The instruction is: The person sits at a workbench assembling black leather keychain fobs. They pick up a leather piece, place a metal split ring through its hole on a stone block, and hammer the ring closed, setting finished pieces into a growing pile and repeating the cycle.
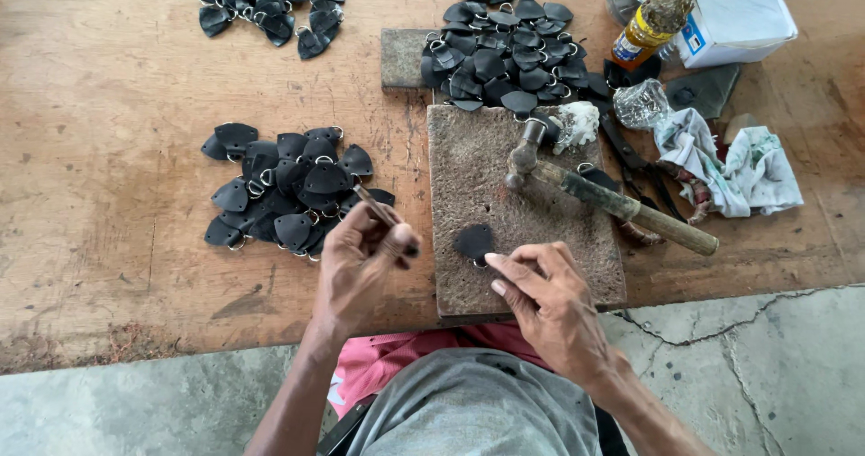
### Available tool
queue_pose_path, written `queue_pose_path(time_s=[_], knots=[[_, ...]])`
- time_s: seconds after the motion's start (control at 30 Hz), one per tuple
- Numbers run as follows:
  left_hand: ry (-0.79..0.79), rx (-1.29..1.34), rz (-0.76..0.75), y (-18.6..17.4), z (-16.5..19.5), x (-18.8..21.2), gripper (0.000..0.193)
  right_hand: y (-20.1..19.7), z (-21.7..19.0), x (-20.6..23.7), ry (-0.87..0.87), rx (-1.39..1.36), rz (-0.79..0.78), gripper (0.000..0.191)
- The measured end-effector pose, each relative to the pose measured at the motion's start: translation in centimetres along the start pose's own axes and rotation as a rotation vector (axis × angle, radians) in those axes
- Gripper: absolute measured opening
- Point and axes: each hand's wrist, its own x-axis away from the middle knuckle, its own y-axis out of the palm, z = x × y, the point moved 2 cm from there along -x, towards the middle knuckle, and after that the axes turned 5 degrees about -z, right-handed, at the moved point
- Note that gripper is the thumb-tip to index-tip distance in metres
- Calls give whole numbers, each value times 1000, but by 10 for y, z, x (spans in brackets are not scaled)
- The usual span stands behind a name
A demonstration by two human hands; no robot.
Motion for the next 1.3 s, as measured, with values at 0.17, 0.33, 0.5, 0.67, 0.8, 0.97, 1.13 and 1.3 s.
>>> queue_pose_path(time_s=[0.17,0.33,0.5,0.67,0.8,0.97,1.13,1.3], knots=[[125,-242,-180,28,11,-10,18,7,-1,5,-56,-3,16,35],[129,-289,-213,45,26,-25,19,10,0,9,-118,75,-21,41],[91,-339,-183,46,32,-31,19,10,-2,10,-109,97,-31,45],[73,-321,-193,45,32,-30,18,8,-6,8,-113,76,-33,43],[66,-320,-192,46,32,-29,17,6,-8,6,-128,73,-21,41],[108,-305,-196,47,32,-28,15,7,-6,7,-128,71,-20,41],[206,-352,-215,47,33,-25,15,13,4,12,-114,21,-33,34],[285,-409,-194,48,33,-23,14,0,28,5,-141,-17,55,24]])
